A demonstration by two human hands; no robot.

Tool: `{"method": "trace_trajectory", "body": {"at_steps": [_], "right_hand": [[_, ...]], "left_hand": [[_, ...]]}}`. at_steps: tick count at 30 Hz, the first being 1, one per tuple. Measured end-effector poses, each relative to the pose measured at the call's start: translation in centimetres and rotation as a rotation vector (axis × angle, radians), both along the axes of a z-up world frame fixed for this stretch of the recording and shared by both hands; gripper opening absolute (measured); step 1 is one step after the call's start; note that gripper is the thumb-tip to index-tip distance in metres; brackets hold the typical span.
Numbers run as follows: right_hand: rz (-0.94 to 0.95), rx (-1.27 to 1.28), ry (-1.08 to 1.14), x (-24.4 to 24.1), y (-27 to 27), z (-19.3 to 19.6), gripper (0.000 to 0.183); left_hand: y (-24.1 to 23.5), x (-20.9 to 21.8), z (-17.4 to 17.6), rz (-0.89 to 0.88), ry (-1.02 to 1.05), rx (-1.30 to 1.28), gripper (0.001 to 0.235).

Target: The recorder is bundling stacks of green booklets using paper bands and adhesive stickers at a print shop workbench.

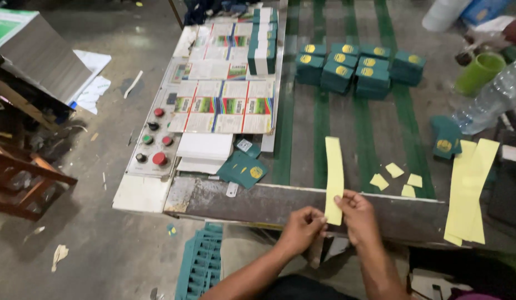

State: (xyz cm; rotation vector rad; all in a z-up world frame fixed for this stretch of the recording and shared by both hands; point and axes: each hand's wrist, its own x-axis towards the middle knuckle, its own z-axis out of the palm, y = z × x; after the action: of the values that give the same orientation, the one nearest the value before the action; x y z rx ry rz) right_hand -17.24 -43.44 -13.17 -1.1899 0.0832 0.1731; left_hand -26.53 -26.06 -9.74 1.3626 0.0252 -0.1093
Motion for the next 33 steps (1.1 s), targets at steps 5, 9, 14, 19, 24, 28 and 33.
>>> {"method": "trace_trajectory", "body": {"at_steps": [5,9,14,19,24,28,33], "right_hand": [[-0.013,0.058,0.06,-0.6,2.2,-0.5,0.021],[-0.052,0.05,0.047,-0.8,3.5,-0.5,0.022],[-0.042,-0.04,0.019,-1.6,3.7,2.2,0.027],[-0.121,-0.415,-0.202,-4.7,3.7,9.1,0.045],[0.048,-0.774,-0.239,-6.0,3.5,9.0,0.036],[0.079,-0.737,-0.217,-6.0,3.7,8.5,0.034],[0.025,-0.717,-0.259,-6.5,4.1,9.9,0.037]], "left_hand": [[1.0,-0.5,-0.7,0.035,0.115,-0.074,0.013],[0.9,-0.6,0.2,0.079,0.178,-0.179,0.011],[0.8,-0.5,0.1,0.133,0.098,-0.067,0.014],[1.0,-0.8,1.8,0.22,0.06,0.094,0.015],[0.5,-0.3,1.6,0.252,-0.017,0.226,0.013],[0.4,0.5,1.7,0.249,-0.038,0.24,0.016],[0.8,0.6,3.4,0.252,-0.15,0.386,0.017]]}}
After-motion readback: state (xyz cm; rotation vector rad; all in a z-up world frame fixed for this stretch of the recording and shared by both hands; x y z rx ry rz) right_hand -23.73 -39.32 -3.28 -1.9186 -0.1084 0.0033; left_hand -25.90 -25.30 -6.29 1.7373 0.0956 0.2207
